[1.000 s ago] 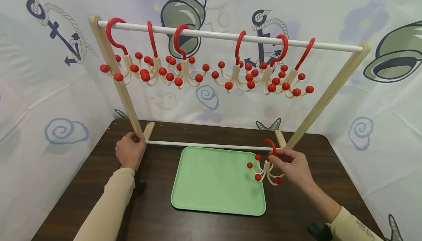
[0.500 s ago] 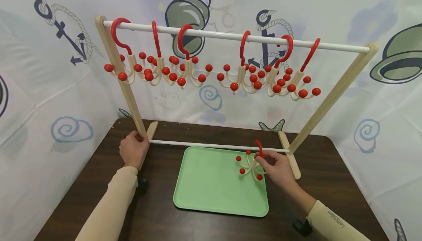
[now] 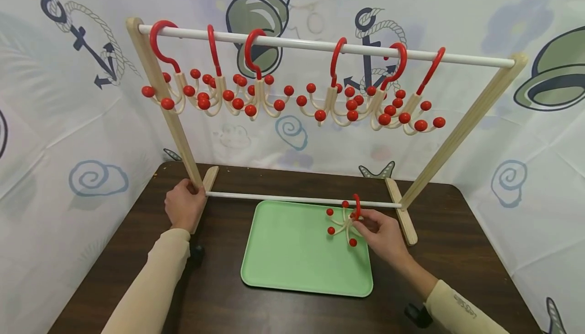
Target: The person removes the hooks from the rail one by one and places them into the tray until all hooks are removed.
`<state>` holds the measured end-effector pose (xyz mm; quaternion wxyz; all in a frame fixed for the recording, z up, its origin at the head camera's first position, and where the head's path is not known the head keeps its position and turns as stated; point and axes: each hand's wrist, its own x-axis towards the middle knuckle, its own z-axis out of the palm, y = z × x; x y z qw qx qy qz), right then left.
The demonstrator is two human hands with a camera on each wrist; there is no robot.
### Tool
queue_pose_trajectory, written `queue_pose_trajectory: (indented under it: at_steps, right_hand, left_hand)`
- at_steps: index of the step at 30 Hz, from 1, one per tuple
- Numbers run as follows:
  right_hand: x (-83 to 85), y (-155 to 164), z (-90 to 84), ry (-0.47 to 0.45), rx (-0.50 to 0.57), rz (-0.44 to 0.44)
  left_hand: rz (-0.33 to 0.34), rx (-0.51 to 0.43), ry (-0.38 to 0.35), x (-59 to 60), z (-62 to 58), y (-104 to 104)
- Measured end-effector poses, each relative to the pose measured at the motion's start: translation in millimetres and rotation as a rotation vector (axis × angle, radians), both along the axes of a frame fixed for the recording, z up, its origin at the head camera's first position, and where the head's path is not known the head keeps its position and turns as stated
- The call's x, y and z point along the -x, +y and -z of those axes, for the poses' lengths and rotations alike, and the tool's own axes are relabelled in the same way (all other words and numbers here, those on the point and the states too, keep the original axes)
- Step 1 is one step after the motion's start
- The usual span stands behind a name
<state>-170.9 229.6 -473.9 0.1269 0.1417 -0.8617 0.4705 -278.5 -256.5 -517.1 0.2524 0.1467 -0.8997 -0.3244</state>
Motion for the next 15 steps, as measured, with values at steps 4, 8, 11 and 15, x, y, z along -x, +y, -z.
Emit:
queue_pose_trajectory:
  at_steps: [4,8,11,15]
  right_hand:
    - [-6.2,7,1.0,-0.005,0.017,-0.039]
    - [-11.9,14,-4.1,-0.017,0.008,-0.057]
    - [-15.5,19,-14.0,-0.001,0.018,-0.069]
    - [-21.2,25,-37.2,0.042,0.033,-0.056]
  left_hand:
    - [0.008,0.002,-0.006,0.8,-0.9,1]
    - [0.019,0.009,-0.005,1.2,-1.2,1]
    - [0.021,0.012,-0.009,1.2,-0.3,0]
    - [0.024,0.008,-0.011,1.0,0.9,-2]
